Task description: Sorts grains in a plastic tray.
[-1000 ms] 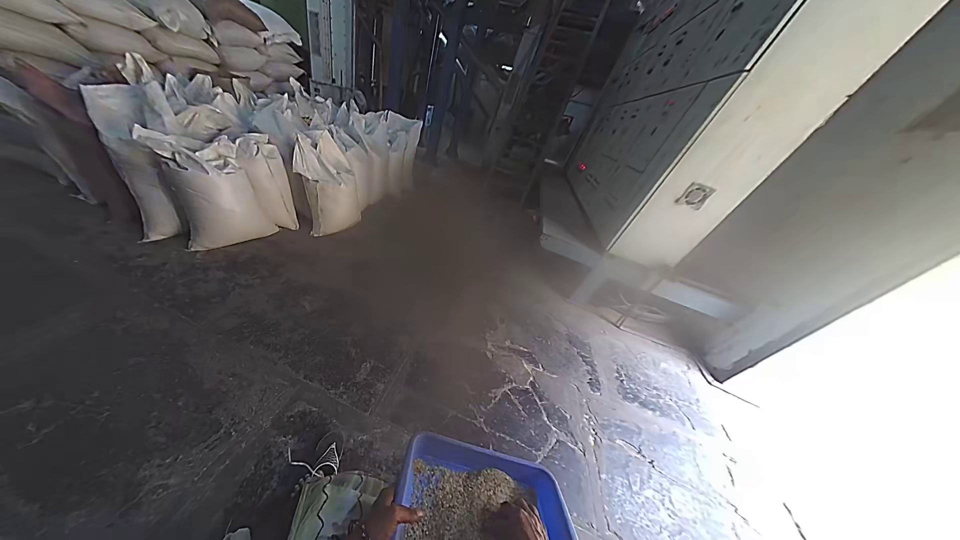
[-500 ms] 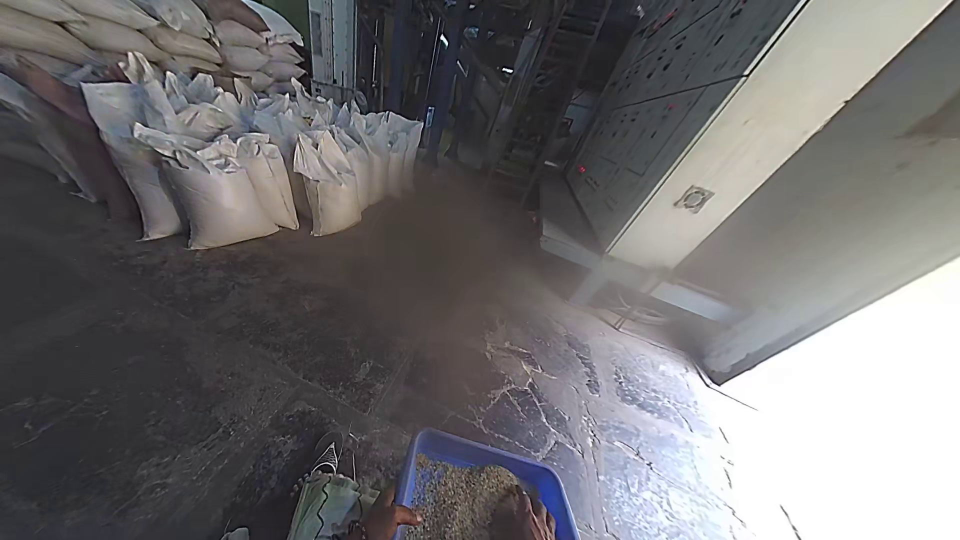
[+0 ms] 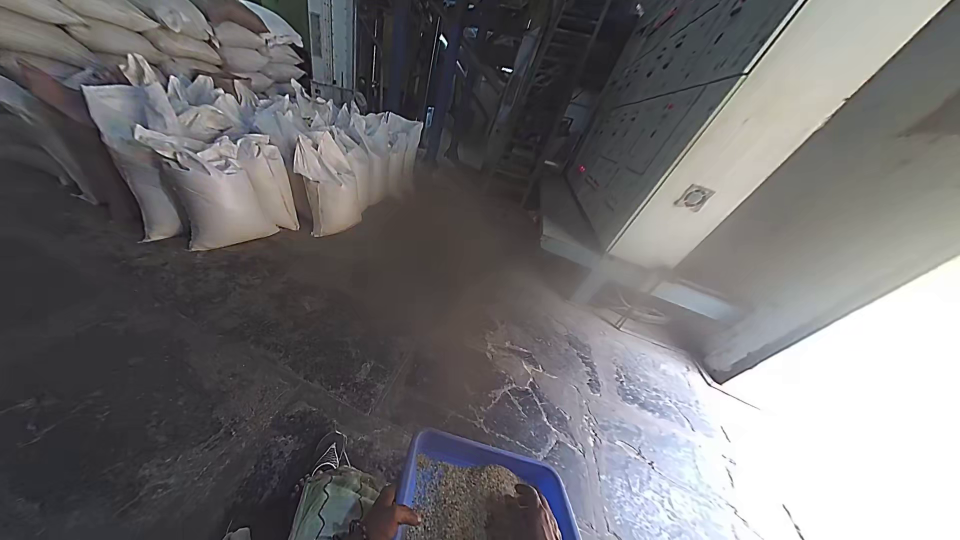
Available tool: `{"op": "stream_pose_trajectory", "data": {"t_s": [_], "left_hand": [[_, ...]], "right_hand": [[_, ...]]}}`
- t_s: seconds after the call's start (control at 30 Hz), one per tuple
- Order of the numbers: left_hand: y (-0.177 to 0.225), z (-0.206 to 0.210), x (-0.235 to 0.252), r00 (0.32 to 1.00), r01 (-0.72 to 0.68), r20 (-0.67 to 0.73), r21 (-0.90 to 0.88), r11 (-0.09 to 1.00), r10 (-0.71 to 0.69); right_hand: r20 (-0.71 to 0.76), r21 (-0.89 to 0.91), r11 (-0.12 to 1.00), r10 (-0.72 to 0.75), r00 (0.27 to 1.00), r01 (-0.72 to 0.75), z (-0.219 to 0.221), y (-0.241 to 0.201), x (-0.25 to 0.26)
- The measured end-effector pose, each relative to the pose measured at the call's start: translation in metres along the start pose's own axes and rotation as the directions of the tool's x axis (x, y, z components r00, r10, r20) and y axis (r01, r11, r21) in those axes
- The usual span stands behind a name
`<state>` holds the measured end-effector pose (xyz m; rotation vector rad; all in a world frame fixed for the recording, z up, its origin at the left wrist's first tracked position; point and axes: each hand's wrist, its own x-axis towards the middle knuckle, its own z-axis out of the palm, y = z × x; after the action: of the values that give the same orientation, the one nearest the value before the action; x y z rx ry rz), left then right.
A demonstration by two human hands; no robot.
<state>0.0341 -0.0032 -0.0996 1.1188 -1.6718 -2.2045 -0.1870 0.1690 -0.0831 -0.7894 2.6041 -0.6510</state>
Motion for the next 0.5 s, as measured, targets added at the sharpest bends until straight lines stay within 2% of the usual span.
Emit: {"op": "stream_pose_trajectory", "data": {"t_s": [0.13,0.27,0.4,0.5], "left_hand": [[0.003,0.0,-0.001,1.0,-0.002,-0.004,0.008,1.0,0.002],[0.001,0.0,0.0,1.0,-0.017,0.002,0.001,1.0,0.017],[0.003,0.0,-0.003,1.0,-0.017,-0.005,-0.012,1.0,0.017],[0.003,0.0,-0.003,1.0,-0.018,-0.012,-0.005,1.0,0.018]], "right_hand": [[0.112,-0.135,0.991,-0.002,0.994,0.017,0.005,0.0,0.001],[0.237,-0.19,0.966,-0.127,0.963,0.174,0.009,-0.006,-0.008],[0.311,-0.164,0.932,-0.264,0.913,0.325,0.007,-0.019,-0.025],[0.356,-0.093,0.927,-0.309,0.882,0.363,0.008,-0.023,-0.029]]}}
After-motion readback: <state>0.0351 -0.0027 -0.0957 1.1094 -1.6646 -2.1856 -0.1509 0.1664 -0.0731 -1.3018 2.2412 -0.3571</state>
